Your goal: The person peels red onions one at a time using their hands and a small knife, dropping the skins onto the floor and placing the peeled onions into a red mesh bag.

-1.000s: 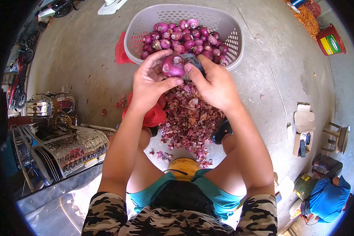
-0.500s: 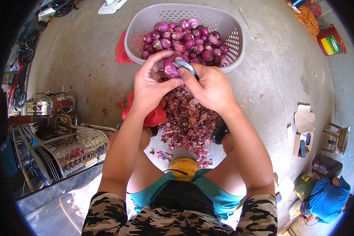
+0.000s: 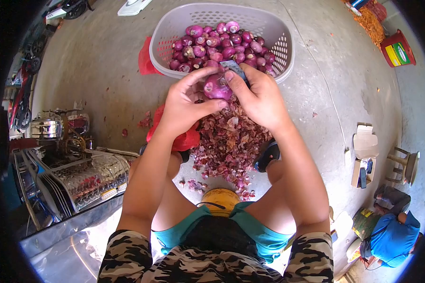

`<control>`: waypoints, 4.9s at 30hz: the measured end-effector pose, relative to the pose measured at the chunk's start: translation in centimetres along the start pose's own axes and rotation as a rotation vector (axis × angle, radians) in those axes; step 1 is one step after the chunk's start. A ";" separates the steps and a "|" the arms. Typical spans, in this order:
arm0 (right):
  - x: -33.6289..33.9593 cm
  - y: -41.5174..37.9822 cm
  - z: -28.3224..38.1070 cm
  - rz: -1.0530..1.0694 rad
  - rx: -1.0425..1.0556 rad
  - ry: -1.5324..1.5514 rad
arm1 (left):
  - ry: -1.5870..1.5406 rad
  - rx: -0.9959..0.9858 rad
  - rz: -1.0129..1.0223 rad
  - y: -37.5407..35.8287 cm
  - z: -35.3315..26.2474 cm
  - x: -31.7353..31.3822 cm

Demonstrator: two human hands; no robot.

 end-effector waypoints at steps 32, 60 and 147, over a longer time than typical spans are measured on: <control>0.4 0.1 -0.8 -0.044 0.007 -0.109 | 0.089 0.115 0.176 -0.2 0.4 -0.5; 0.6 0.2 -0.6 -0.104 0.018 -0.042 | 0.346 -0.216 0.067 0.0 -1.0 -0.3; -2.0 -1.8 -2.4 0.453 -0.108 -0.638 | 0.304 0.269 -0.114 0.7 -2.4 7.6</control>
Point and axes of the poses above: each hand's wrist, its own y-axis towards the middle knuckle, its own x-axis out of the back of the hand, z = x × y, the point moved 7 cm from there along y, towards the middle knuckle, and after that the axes turned 1 degree about -x, right-handed, at the moved point
